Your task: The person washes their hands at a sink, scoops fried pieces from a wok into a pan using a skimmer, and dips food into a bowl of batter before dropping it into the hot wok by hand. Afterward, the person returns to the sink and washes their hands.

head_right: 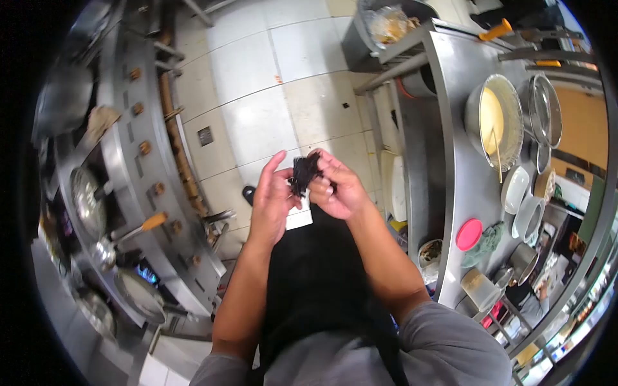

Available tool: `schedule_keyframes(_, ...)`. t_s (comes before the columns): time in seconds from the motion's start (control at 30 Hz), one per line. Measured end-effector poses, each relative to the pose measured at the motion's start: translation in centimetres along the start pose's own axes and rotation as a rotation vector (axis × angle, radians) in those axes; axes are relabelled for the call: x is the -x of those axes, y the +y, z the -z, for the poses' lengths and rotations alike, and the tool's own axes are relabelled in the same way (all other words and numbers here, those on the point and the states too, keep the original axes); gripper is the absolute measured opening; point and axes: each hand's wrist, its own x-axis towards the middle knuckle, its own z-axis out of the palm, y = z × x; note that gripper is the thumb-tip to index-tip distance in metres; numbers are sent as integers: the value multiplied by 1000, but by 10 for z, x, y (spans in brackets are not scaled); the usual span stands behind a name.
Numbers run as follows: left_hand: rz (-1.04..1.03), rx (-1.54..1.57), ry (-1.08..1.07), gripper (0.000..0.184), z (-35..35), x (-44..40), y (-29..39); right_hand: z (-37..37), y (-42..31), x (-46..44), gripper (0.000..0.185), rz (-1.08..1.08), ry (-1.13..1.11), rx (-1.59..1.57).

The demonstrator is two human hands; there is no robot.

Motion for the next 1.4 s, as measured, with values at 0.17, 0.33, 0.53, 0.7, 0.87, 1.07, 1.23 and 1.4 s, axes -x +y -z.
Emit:
schedule_keyframes(0.17,-78,115,54,21,21,73,52,-75,59,14,7,-111,98,59)
schedule_keyframes(0.33,35,233,30,18,31,111,68,-82,56,20,4,-82,-13,-1)
schedule_keyframes(0.53,151,491,71,20,40,124,42,4,-99,10,21,375,479,192)
schedule_keyframes(0.7,208,543,198,17,81,149,-5,94,-240,-32,14,929,858,318)
schedule_keyframes(0.87,258,560,348,18,112,186,-44,146,-296,-87,48,1428,1374,665)
schedule_keyframes(1.07,239,586,488,20,117,211,-52,170,-349,-70,52,947,1680,1990)
schedule_keyframes(1.23,166,612,510,21,112,217,-57,160,-348,-65,43,380,1803,2251)
schedule_keyframes(1.4,57,773,416,24,108,223,-60,162,-353,-67,38,392,1662,2370)
